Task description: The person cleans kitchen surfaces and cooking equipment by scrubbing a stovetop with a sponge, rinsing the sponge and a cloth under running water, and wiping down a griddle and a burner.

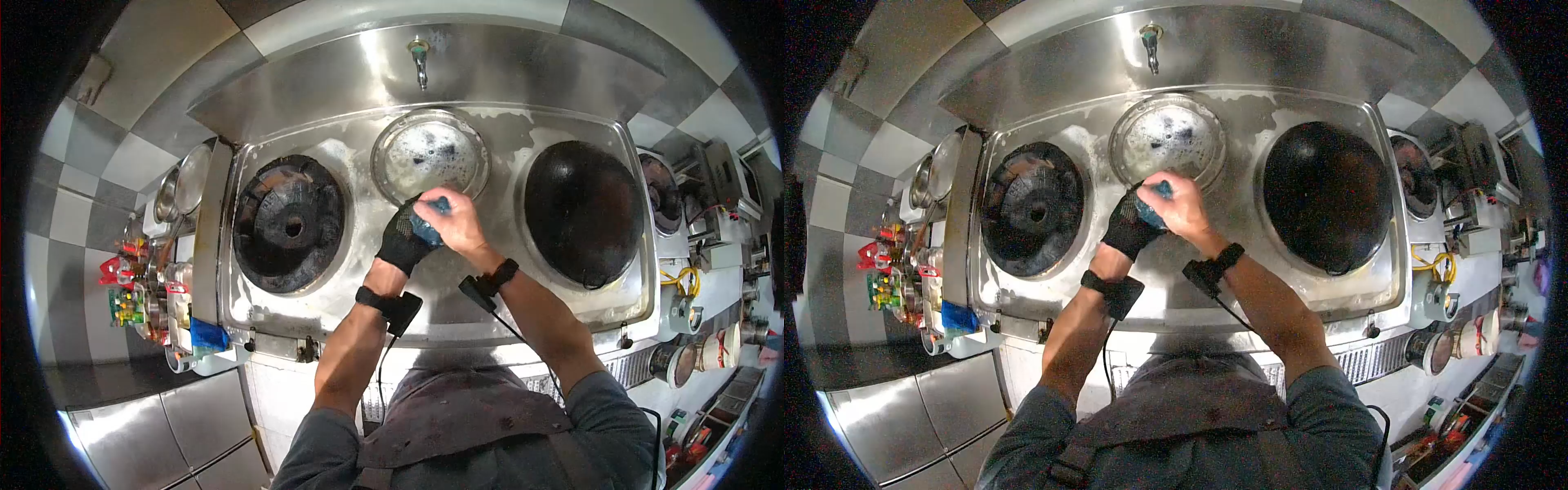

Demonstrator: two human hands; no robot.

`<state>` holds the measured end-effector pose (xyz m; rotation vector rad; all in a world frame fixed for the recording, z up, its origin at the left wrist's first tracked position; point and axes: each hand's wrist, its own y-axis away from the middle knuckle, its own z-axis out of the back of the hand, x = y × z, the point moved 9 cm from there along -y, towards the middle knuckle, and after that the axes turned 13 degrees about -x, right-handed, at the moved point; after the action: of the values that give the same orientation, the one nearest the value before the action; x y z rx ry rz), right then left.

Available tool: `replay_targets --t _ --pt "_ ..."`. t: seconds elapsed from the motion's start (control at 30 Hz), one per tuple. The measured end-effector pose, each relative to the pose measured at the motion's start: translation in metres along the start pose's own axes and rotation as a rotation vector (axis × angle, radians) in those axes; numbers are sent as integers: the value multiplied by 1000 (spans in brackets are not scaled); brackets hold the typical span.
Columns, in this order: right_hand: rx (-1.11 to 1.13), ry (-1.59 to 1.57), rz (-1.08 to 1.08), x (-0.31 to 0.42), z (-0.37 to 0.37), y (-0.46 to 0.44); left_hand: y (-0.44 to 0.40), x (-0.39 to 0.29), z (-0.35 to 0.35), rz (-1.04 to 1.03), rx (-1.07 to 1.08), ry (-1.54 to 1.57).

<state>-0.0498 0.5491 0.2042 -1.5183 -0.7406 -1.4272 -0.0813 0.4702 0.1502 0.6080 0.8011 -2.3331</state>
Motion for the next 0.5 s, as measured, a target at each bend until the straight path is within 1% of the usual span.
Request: replay_targets --t 0.03,0.1,0.13,0.17,0.23,0.27,0.33,0.37,0.4,0.43,0.47,0.5 --pt "1 -1 -9 -6 -1 4 6 0 -7 7 5 2" --pt "-52 -9 -45 -30 4 1 5 4 -10 85 -1 -132" --pt "-83 -48 -136 -45 7 3 8 -12 4 -47 -184 -139" --pt "-87 -44 -134 -48 11 2 9 -11 0 -51 -185 -135" --pt "-73 150 176 -32 21 7 15 -8 -12 -21 -163 -123" --pt "-80 154 178 -30 25 7 14 -11 -14 -28 -161 -118" --pt "-116 -29 -118 -51 37 9 17 -8 -24 84 -99 -152" --pt "-124 -27 -117 -51 42 9 17 -4 -40 78 -96 -148" --pt "-151 -93 -252 -64 47 12 25 20 -57 311 -259 451" --pt "-179 -161 -386 -78 51 18 29 29 -67 431 -316 751" --pt "-187 -163 -389 -83 57 19 33 34 -73 542 -400 1053" --pt "-218 -222 -456 -92 63 23 32 28 -67 422 -395 771"
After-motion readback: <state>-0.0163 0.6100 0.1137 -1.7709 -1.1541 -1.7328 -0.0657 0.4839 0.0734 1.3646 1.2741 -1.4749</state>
